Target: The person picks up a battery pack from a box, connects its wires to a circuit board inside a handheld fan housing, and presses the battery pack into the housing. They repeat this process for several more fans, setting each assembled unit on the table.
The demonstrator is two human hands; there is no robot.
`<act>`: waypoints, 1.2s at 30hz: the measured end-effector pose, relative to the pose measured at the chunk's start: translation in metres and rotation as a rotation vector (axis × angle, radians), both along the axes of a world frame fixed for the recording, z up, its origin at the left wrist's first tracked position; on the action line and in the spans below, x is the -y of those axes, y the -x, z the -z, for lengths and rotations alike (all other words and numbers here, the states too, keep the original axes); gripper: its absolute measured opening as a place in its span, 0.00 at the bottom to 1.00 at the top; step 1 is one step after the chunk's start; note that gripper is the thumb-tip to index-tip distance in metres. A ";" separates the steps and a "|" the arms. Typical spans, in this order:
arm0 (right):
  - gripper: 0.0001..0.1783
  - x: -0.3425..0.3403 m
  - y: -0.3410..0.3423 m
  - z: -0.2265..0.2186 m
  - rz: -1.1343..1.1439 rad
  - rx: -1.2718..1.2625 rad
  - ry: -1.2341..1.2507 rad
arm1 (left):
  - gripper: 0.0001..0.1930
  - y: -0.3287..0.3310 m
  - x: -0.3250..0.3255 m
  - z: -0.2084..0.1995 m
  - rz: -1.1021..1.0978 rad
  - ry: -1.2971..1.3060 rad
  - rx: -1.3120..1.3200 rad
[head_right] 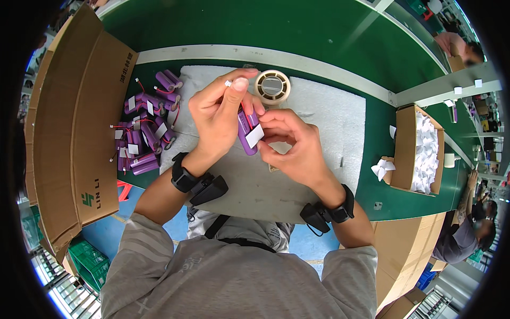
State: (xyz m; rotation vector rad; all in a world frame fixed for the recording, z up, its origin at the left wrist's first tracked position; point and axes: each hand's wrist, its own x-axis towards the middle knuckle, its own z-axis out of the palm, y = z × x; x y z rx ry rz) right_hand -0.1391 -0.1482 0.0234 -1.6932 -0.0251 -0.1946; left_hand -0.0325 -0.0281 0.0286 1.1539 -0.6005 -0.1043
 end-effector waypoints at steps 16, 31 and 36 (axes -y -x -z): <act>0.28 0.003 -0.001 -0.005 0.142 0.145 -0.134 | 0.11 -0.002 0.004 -0.011 0.069 -0.053 0.446; 0.15 0.035 -0.009 -0.003 0.165 -0.149 0.481 | 0.21 -0.034 -0.007 0.009 0.522 -0.828 0.377; 0.14 0.024 -0.011 0.009 0.243 0.130 0.621 | 0.15 -0.044 -0.007 0.019 0.608 -0.683 0.260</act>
